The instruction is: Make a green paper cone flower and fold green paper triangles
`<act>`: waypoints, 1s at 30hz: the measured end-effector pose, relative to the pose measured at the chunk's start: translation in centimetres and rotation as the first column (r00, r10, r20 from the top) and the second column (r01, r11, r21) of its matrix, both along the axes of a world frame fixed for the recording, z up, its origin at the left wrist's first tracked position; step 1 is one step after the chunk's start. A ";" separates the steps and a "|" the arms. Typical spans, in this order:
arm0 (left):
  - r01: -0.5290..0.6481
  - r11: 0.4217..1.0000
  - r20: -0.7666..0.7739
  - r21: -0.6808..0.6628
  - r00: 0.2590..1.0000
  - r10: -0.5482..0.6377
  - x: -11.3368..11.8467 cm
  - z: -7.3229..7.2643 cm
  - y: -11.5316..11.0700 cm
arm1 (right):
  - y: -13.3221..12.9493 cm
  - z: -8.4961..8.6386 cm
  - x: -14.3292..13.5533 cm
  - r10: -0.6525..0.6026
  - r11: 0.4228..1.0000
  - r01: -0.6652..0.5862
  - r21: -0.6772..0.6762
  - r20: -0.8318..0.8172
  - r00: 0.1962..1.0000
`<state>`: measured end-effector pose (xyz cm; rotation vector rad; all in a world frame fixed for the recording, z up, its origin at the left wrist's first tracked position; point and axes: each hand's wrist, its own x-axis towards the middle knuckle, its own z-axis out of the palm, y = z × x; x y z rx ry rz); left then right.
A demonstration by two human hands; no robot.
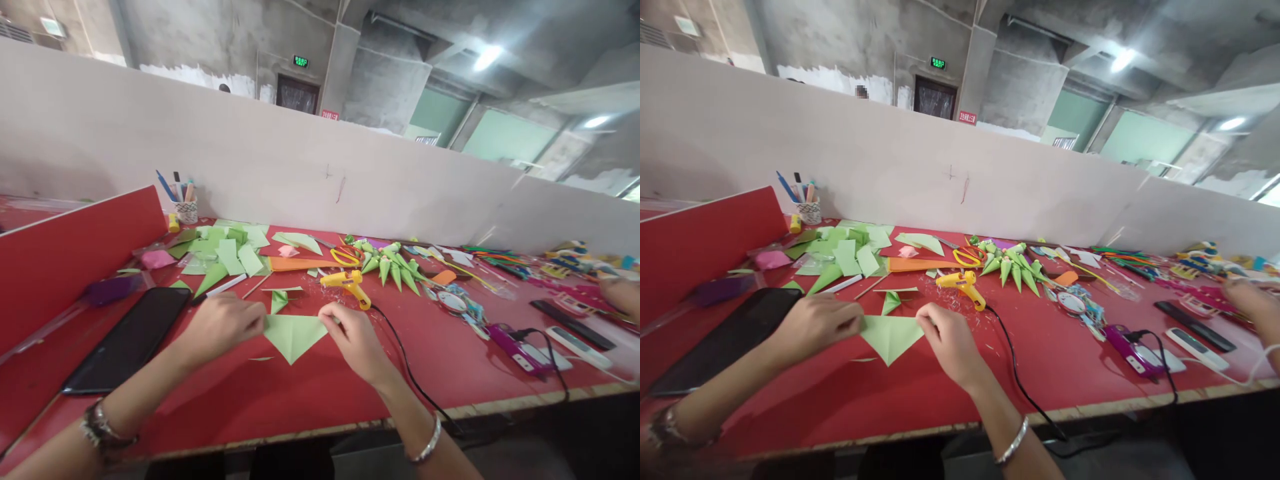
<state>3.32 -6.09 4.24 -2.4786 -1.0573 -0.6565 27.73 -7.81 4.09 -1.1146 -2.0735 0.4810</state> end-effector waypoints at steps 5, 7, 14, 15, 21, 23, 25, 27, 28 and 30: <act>-0.206 0.888 0.257 -0.410 0.909 0.329 -3.7 -0.4 1.5 | 0.5 -0.9 0.7 -0.128 0.981 0.096 -0.170 -0.190 0.973; 0.080 0.809 0.389 -0.583 0.901 0.191 -3.5 -0.6 1.7 | 0.7 -1.1 0.0 -0.151 0.956 0.064 -0.286 -0.294 0.944; 0.554 0.363 0.593 -0.749 0.805 -0.006 -0.1 -0.6 2.5 | 2.8 -1.2 -4.1 0.011 0.866 -0.263 -0.426 -0.510 0.860; 0.552 0.356 0.594 -0.754 0.804 0.010 0.1 -0.6 2.8 | 3.1 -1.2 -4.5 0.036 0.859 -0.284 -0.427 -0.502 0.864; 0.613 0.286 0.674 -0.736 0.701 0.232 0.8 -0.9 3.6 | 3.6 -1.1 -4.6 0.124 0.988 -0.132 -0.078 -0.109 0.986; 0.583 0.285 0.644 -0.761 0.733 0.220 0.9 -1.4 3.4 | 3.6 -1.2 -4.6 0.103 0.989 -0.112 0.096 0.096 0.990; 0.510 0.334 0.582 -0.793 0.797 0.163 1.0 -2.0 3.1 | 3.6 -1.4 -4.7 0.095 0.977 -0.136 0.163 0.239 0.966; 0.433 0.412 0.528 -0.802 0.837 0.148 1.1 -2.5 2.8 | 3.8 -1.6 -4.9 0.109 0.976 -0.157 0.149 0.287 0.952; 0.418 0.434 0.524 -0.798 0.838 0.155 1.1 -2.7 2.7 | 3.8 -1.6 -4.9 0.124 0.980 -0.162 0.118 0.274 0.954; 0.467 0.397 0.558 -0.790 0.816 0.150 1.2 -2.9 2.6 | 3.8 -1.6 -4.9 0.150 0.987 -0.159 0.032 0.201 0.968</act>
